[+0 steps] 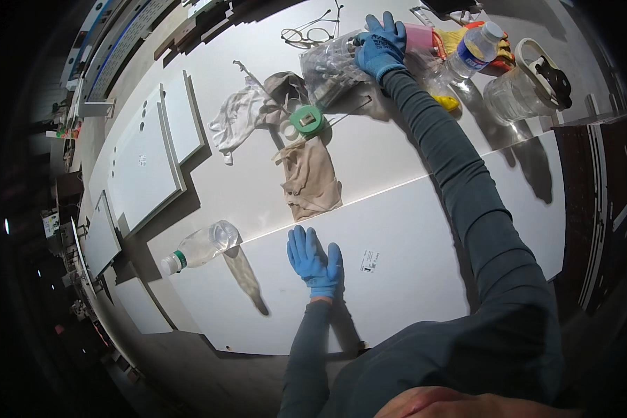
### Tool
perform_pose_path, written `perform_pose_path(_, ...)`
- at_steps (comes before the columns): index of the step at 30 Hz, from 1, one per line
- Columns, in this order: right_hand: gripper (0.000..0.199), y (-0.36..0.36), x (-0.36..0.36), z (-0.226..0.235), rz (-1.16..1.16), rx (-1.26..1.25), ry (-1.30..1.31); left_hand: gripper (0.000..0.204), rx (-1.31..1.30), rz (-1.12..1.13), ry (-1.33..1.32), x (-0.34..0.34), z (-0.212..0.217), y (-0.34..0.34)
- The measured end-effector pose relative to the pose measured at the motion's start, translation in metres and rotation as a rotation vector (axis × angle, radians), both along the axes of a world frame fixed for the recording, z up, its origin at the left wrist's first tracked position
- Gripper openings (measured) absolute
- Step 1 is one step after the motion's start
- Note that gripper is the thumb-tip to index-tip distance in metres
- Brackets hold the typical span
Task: The person wipes a large white panel with a cloth, flips it to clean the other side, and places it on a stack of similar panels. They then pick up a small tube and apply a substance to the edge of the panel.
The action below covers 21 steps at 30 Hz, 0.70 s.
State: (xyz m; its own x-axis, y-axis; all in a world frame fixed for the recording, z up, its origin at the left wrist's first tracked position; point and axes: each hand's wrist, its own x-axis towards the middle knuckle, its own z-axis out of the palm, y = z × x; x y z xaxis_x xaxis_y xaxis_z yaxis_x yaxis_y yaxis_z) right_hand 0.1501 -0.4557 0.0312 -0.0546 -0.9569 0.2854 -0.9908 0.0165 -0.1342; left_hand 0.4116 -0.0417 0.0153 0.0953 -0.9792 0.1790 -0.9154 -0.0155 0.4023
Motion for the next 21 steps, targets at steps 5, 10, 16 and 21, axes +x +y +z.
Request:
perform_pose_path(5, 0.021, 0.029, -0.01, 0.009, 0.068, -0.134, -0.198, 0.062, 0.026, 0.001, -0.018, 0.0, -0.001, 0.001)
perform_pose_path(10, 0.032, 0.087, -0.007, 0.006, 0.046, 0.113, -0.392, 0.062, 0.017, -0.008, -0.004, 0.0, -0.003, 0.001)
perform_pose_path(16, 0.03, 0.087, 0.005, -0.019, 0.228, -0.085, -0.486, 0.063, 0.026, -0.01, 0.006, 0.0, -0.002, 0.003)
perform_pose_path(21, 0.02, 0.092, -0.002, -0.03, 0.317, -0.021, -0.455, 0.064, 0.029, -0.008, 0.004, -0.001, -0.002, 0.003)
